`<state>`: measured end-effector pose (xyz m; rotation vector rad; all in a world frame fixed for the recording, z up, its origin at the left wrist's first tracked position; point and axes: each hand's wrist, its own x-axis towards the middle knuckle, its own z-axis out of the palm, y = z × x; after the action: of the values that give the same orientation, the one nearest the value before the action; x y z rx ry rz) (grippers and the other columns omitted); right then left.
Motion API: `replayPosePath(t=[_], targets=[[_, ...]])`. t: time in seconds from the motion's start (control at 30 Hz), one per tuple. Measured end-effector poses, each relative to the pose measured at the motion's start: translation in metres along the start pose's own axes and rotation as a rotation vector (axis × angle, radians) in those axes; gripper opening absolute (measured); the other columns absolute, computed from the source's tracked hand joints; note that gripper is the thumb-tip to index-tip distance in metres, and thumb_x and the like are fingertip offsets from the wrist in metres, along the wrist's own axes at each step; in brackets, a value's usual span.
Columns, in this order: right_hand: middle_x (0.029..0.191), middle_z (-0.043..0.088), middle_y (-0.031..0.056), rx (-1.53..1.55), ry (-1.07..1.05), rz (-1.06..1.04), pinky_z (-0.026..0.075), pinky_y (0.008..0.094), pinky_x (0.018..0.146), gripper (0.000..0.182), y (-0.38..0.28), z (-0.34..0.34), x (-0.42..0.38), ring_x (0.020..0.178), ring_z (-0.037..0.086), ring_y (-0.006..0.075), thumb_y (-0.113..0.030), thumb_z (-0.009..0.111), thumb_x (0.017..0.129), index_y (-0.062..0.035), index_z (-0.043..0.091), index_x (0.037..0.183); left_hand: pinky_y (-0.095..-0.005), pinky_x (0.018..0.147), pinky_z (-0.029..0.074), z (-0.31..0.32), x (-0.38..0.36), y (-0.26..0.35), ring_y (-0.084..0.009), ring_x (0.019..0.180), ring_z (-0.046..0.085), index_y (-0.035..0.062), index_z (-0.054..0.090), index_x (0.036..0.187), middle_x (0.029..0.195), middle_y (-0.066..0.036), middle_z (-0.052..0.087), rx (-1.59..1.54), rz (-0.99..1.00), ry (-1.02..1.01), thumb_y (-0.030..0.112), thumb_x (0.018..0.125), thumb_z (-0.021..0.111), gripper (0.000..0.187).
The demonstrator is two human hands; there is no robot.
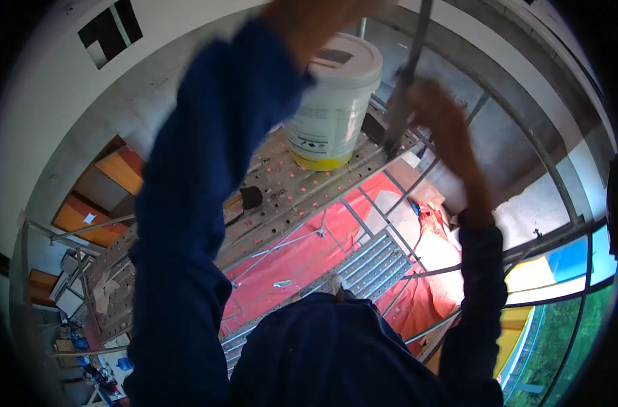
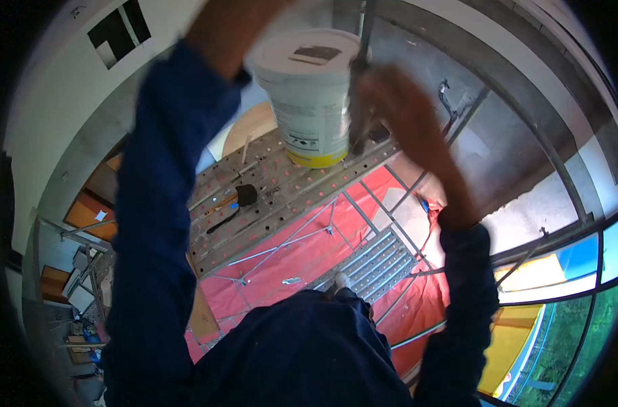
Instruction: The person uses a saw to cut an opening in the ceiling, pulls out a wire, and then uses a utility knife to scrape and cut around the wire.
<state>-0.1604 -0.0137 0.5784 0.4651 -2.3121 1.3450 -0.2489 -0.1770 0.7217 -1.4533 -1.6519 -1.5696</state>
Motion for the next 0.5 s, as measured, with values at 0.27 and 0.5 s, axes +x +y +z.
replayPosePath(t=[0.27,0.5], targets=[[0.079,0.059,0.0077,0.652,-0.272,0.231,0.052,0.0321,0.072,0.036,0.068,0.099,-0.101,0.067,0.059,0.0125,-0.025,0.036,0.106,0.0042,0.051,0.119,-0.0358,0.076,0.048,0.029,-0.147,-0.055,-0.0164,0.087,0.058,0.0064,0.053,0.116,0.102,-0.005,0.060,-0.761,-0.673,0.162,0.034,0.099,0.054,0.033],[0.080,0.059,0.0075,0.882,-0.330,0.284,0.052,0.0313,0.076,0.047,0.095,0.081,-0.136,0.073,0.058,0.0148,-0.032,0.030,0.107,0.0073,0.049,0.126,-0.0354,0.075,0.050,0.049,-0.164,-0.041,-0.0188,0.087,0.060,0.0045,0.051,0.125,0.101,-0.009,0.061,-0.649,-0.727,0.213,0.028,0.099,0.056,0.035]])
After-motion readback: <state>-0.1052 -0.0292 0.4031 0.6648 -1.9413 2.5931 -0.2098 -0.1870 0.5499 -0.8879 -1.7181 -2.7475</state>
